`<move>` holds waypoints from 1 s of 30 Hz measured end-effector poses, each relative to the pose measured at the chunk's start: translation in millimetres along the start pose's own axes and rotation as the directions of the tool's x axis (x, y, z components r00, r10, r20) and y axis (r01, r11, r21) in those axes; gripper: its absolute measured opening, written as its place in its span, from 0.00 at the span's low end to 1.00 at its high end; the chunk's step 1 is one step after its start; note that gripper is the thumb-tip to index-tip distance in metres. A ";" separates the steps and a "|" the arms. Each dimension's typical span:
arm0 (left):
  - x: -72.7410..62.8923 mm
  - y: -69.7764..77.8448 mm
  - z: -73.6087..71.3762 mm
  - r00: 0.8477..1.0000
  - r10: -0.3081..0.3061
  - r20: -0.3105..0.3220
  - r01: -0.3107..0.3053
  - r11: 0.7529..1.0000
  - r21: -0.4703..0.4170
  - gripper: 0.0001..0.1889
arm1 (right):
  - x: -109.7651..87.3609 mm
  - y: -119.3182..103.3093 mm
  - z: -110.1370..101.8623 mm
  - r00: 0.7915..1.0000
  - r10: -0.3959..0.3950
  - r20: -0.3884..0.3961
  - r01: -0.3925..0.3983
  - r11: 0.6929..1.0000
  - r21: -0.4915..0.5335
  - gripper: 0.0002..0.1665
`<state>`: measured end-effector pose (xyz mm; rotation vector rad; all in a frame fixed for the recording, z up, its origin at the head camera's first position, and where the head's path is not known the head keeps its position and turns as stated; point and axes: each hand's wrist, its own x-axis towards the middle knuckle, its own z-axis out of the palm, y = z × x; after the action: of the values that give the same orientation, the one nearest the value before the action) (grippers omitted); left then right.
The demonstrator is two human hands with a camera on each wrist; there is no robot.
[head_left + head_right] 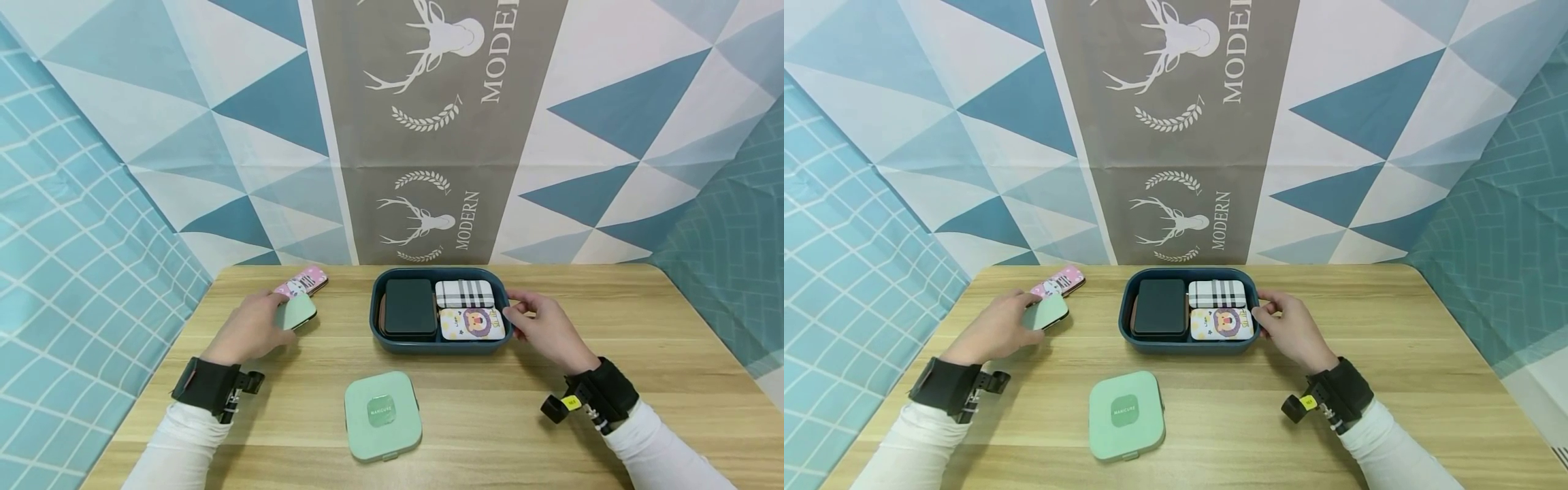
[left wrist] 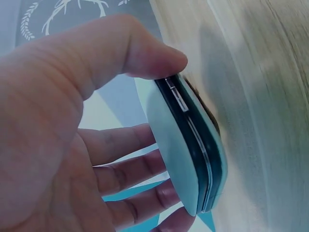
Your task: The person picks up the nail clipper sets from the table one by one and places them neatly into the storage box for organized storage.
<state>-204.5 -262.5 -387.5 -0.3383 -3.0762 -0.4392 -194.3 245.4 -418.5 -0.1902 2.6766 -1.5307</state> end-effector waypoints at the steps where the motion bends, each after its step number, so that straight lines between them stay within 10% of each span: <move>1: 0.0 0.4 -0.5 1.000 0.000 -0.002 0.000 1.000 -0.001 0.42 | -0.1 0.1 -0.1 1.000 0.001 0.000 -0.001 1.000 0.001 0.29; 30: -5.3 17.8 -16.0 0.993 0.075 -0.089 -0.073 0.997 0.026 0.36 | -0.3 -0.4 0.7 1.000 0.007 0.000 -0.007 1.000 0.017 0.29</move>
<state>-195.7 -251.4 -367.5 -0.4183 -2.9682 -0.4050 -193.9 244.6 -418.5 -0.1792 2.6604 -1.5516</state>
